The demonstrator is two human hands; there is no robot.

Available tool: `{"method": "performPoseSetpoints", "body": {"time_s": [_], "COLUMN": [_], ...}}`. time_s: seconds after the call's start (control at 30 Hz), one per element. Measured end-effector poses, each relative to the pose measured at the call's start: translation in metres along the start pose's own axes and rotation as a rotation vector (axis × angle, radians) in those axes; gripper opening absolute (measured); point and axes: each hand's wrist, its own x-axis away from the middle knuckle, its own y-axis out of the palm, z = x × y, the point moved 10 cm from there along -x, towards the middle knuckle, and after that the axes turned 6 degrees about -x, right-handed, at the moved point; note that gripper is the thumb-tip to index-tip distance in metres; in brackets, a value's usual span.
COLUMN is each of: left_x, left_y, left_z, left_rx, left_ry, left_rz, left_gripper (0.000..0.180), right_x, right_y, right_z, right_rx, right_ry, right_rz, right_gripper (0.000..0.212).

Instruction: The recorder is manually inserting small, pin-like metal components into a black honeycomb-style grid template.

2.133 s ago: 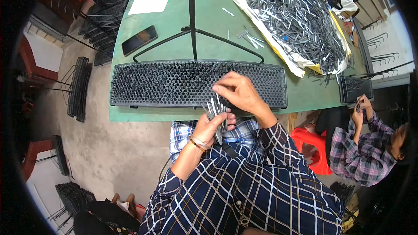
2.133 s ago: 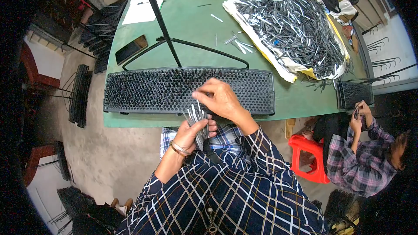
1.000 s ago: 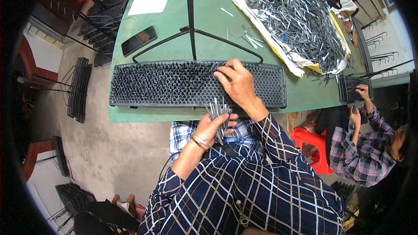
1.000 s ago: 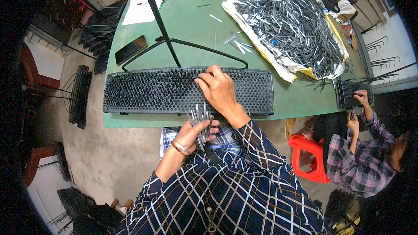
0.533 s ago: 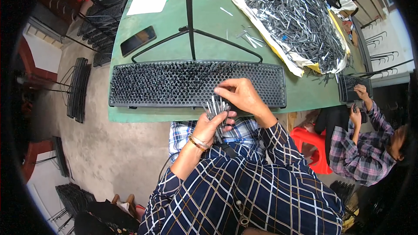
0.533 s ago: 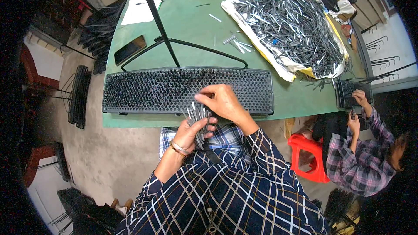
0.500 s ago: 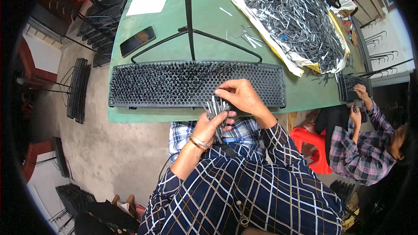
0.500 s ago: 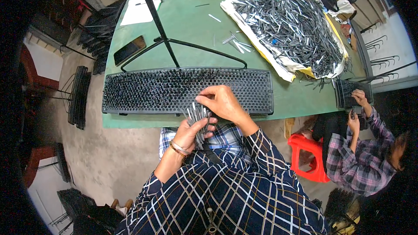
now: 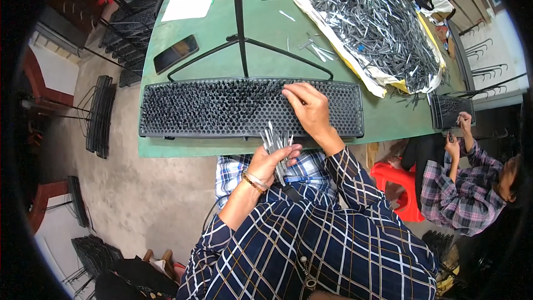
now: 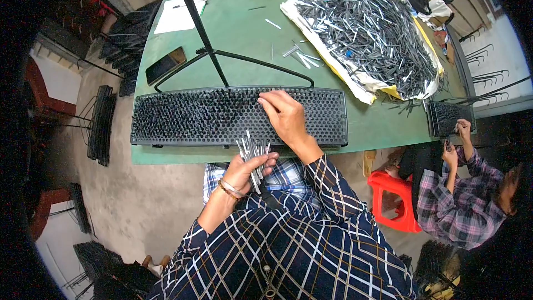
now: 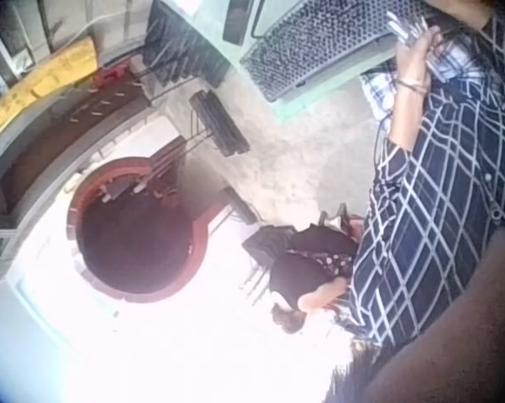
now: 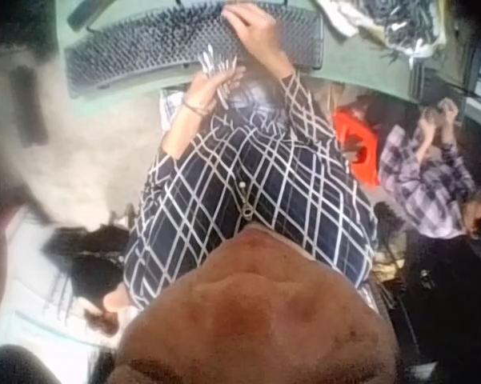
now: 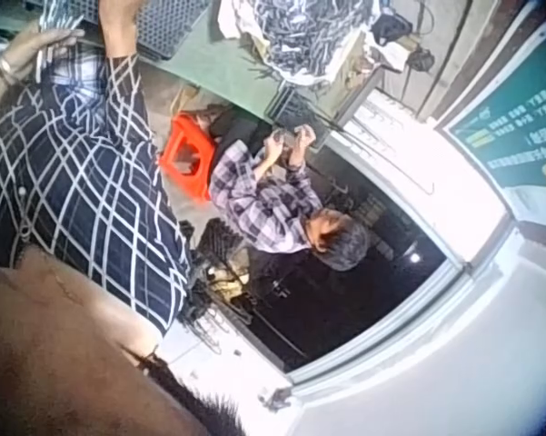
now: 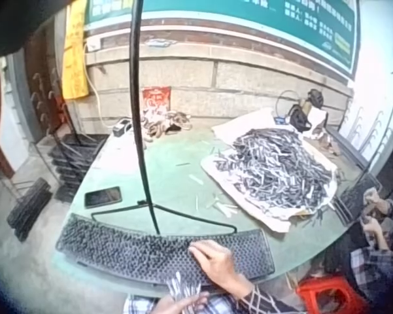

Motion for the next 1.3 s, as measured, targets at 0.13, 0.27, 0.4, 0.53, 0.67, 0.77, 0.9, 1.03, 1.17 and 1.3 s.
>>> {"method": "performPoseSetpoints", "body": {"time_s": [0.13,0.27,0.4,0.53,0.67,0.77,0.9,1.03,1.17,1.3], "left_x": [-0.002,-0.001,0.000,-0.001,0.002,0.001,0.003,0.002,0.001,-0.002], "left_y": [-0.005,-0.002,-0.002,-0.002,-0.002,-0.002,0.000,-0.001,-0.001,-0.006], "left_z": [-0.006,-0.006,-0.005,-0.007,-0.005,-0.003,0.002,0.004,0.008,0.007], "left_rx": [0.041,0.111,0.103,0.115,0.108,-0.005,-0.078,-0.141,-0.157,-0.129], "left_ry": [-0.017,-0.016,-0.015,-0.025,-0.030,-0.010,0.021,0.045,0.054,0.084], "left_rz": [0.005,-0.004,0.001,-0.008,-0.019,-0.025,-0.035,-0.031,-0.030,-0.031], "left_gripper": [0.023,0.021,0.021,0.021,0.022,0.023,0.023,0.022,0.021,0.021], "right_x": [0.005,0.004,0.004,0.006,0.005,0.002,0.033,0.034,0.028,0.026], "right_y": [0.010,0.010,0.014,0.012,0.015,0.001,0.048,0.041,0.044,0.046], "right_z": [-0.019,-0.024,-0.025,-0.017,-0.022,-0.023,-0.006,0.017,0.022,0.026], "right_rx": [0.207,0.295,0.323,0.380,0.347,0.184,-0.315,-0.497,-0.392,-0.439], "right_ry": [-0.118,-0.191,-0.157,-0.102,-0.090,0.038,0.443,0.686,0.692,0.692], "right_rz": [-0.091,-0.080,-0.106,-0.093,-0.138,-0.070,-0.613,-0.461,-0.504,-0.456], "right_gripper": [0.016,0.014,0.014,0.014,0.013,0.015,0.026,0.023,0.021,0.023]}}
